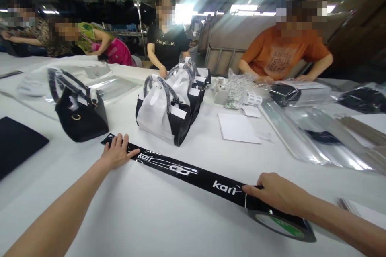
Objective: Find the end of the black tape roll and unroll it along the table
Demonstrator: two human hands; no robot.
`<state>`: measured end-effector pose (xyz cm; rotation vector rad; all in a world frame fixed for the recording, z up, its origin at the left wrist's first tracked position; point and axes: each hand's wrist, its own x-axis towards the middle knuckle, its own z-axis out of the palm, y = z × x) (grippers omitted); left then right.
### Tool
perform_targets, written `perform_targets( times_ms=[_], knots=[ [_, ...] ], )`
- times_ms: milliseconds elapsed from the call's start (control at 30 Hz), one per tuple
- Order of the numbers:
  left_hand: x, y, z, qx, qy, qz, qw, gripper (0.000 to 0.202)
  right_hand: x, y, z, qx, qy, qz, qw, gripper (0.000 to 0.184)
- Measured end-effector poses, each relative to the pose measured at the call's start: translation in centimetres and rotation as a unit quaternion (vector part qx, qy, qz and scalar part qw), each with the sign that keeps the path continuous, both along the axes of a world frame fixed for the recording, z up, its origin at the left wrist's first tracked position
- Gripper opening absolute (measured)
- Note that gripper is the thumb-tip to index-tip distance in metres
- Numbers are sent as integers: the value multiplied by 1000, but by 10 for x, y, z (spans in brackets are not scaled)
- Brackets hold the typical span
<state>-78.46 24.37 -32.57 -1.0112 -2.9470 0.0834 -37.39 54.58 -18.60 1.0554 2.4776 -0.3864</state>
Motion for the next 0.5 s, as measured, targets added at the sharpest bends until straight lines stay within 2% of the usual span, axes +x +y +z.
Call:
perform_targets(
  times_ms=[133,233,333,500],
  knots=[
    [20,9,17,47,52,-17,997,77,-2,-4,2,9,5,10,1000,49],
    [43,24,24,77,69,-1,995,65,-3,-5,2,17,6,20,1000,47],
    [77,47,16,88,84,10,993,68,-3,-5,1,15,1,22,1000,48],
    [132,78,-8,97,90,43,990,72,-4,-3,0,15,1,28,1000,50]
  ],
)
